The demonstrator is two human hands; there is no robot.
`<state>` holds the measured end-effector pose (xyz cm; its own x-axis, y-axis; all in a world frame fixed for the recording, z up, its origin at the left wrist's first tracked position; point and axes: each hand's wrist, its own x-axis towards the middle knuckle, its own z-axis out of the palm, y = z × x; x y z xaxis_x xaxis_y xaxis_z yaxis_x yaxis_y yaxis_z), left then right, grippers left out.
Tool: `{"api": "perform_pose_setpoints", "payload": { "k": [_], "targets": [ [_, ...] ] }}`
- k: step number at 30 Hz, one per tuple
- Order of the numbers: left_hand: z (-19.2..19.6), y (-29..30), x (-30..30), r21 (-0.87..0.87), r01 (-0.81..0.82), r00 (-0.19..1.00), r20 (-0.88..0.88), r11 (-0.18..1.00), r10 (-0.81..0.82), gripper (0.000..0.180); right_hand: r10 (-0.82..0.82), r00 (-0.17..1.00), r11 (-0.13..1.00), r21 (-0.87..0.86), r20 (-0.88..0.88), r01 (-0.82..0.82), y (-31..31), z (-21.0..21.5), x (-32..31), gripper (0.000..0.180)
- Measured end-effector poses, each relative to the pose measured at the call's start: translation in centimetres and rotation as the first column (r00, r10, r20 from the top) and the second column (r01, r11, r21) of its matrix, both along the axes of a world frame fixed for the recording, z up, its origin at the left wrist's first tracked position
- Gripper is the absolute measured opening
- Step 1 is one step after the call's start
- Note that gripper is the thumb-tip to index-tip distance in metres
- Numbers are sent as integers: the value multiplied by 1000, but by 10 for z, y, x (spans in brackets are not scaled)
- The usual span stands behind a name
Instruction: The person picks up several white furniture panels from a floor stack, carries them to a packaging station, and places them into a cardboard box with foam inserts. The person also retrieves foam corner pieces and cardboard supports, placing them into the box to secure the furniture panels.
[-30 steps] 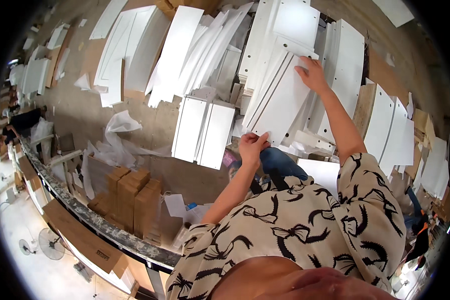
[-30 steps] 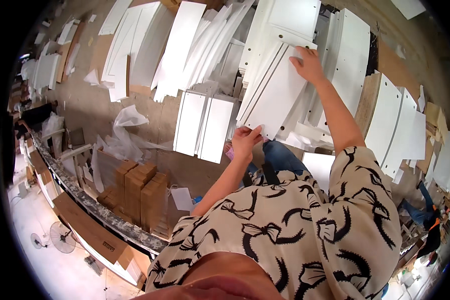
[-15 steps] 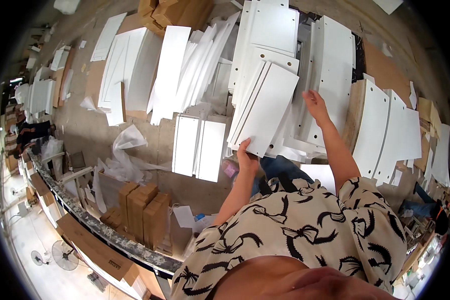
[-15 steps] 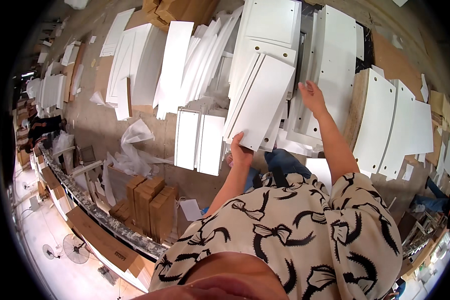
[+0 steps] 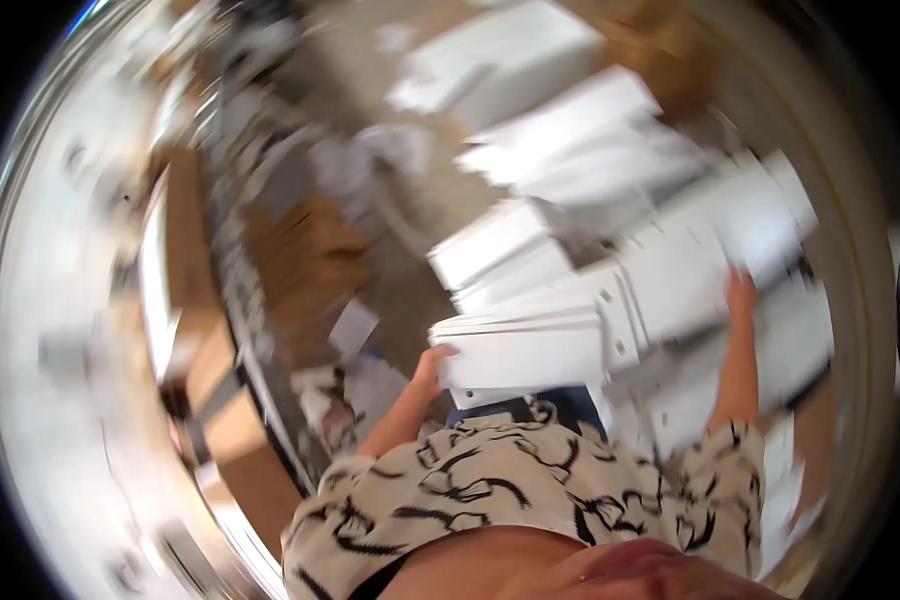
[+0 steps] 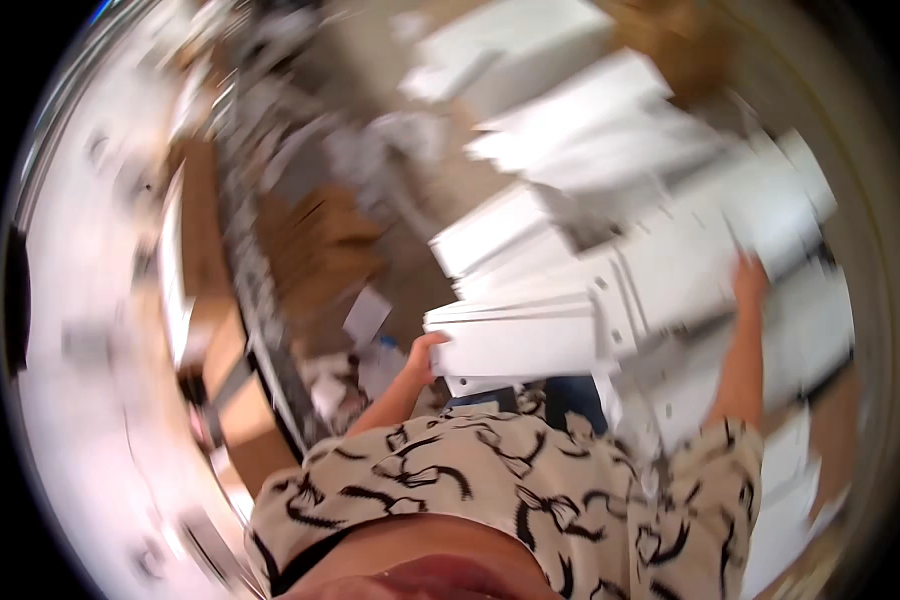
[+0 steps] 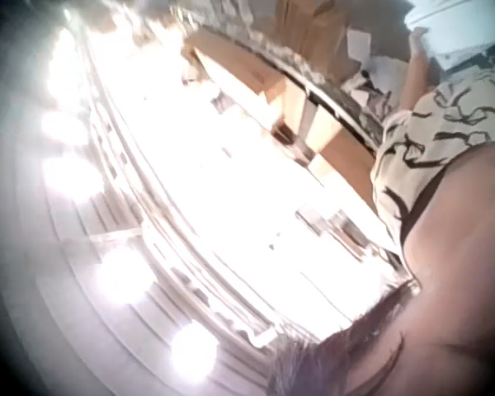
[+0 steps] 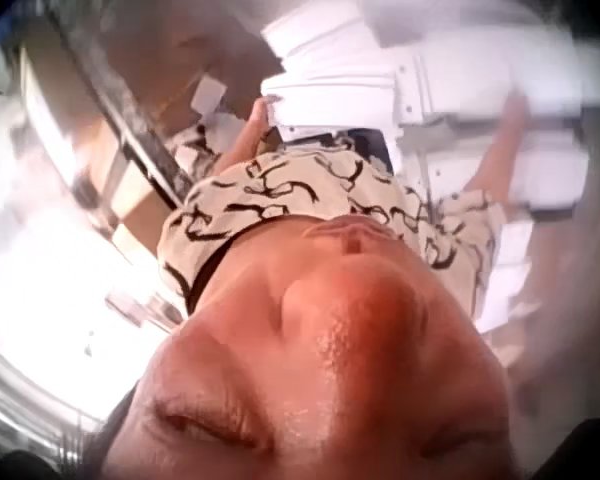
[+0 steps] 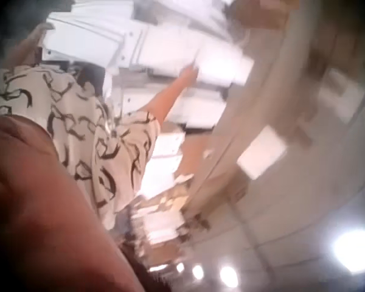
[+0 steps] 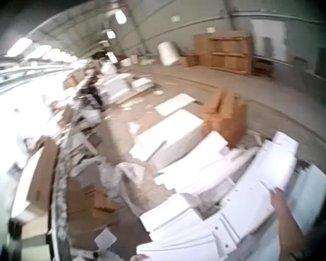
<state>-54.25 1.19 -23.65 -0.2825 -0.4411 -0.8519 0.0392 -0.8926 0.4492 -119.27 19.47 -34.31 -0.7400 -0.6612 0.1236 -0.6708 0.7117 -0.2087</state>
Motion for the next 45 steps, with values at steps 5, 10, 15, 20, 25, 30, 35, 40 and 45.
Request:
{"api": "perform_pose_setpoints", "payload": {
  "k": [5, 10, 15, 20, 25, 30, 35, 40, 45],
  "targets": [
    [20, 5, 12, 25, 28, 988, 149, 999, -32, 34, -23, 995, 943, 334, 102, -12, -22, 8, 24, 59],
    [38, -10, 18, 22, 18, 999, 50, 1000, -19, 46, -143, 933, 942, 336, 330, 25, -9, 28, 25, 64],
    [23, -55, 52, -120, -106, 993, 40, 987, 112, 45, -177, 593, 913, -95, 785, 397, 11, 73, 80, 64],
    [95, -156, 133, -177, 41, 990, -123, 983, -63, 45, -182, 544, 923, -48, 819, 381, -30, 159, 177, 64],
    [155, -227, 227, -201, 85, 978, -170, 976, -120, 50, -232, 612, 843, -159, 756, 515, -115, 223, 310, 74],
    [183, -259, 303, -270, -33, 999, -50, 962, 20, 67, -189, 471, 871, -74, 862, 486, -190, 224, 359, 77],
    [190, -288, 346, -347, -154, 988, -64, 925, 141, 72, -70, 416, 894, -128, 907, 430, -293, 217, 394, 75],
    [206, -353, 353, -360, -208, 977, -35, 909, 210, 78, -7, 451, 931, -159, 893, 329, -406, 199, 384, 75],
    [205, -445, 339, -426, -285, 950, -6, 859, 312, 75, 5, 552, 958, -161, 834, 236, -579, 168, 358, 78]
  ]
}}
